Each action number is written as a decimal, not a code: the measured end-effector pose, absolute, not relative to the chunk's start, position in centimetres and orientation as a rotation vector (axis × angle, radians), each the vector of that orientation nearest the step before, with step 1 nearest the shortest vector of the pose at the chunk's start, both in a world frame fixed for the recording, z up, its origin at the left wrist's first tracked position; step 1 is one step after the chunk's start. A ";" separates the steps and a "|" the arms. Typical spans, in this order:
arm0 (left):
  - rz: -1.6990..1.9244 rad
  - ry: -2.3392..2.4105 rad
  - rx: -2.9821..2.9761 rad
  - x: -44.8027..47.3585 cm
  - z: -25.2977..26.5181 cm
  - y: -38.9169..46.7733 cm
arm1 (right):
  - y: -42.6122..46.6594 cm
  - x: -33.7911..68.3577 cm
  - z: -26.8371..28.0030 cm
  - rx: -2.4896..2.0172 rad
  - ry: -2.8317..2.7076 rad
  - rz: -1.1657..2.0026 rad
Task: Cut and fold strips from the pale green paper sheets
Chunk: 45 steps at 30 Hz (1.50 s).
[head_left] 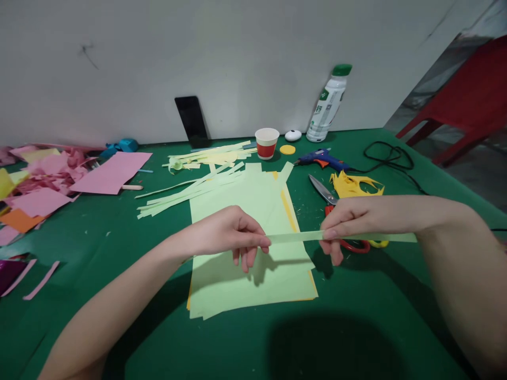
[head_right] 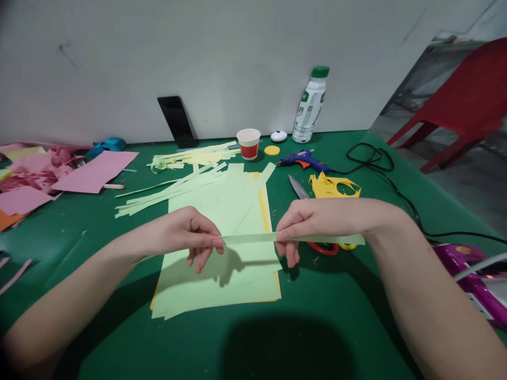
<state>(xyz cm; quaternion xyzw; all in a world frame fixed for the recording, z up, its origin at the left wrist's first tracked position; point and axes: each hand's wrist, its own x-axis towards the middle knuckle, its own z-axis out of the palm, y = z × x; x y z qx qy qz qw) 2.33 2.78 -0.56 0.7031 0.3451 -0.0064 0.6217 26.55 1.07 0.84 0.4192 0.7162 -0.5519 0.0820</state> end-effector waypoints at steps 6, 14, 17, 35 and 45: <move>-0.047 0.824 1.592 2.6 -0.9 2.4 | 0.7 25.6 0.6 1.309 2.298 -1.282; -0.022 0.846 1.609 3.1 -0.8 1.3 | -0.9 22.2 -0.2 1.262 2.436 -1.536; 0.014 0.866 1.635 3.1 -0.7 1.3 | -0.9 22.1 0.0 1.246 2.384 -1.650; 0.096 0.976 1.661 1.8 0.0 3.0 | 0.6 26.6 1.2 1.267 2.242 -1.526; 0.071 0.981 1.672 1.0 0.4 3.9 | 0.9 28.8 1.4 1.345 2.201 -1.515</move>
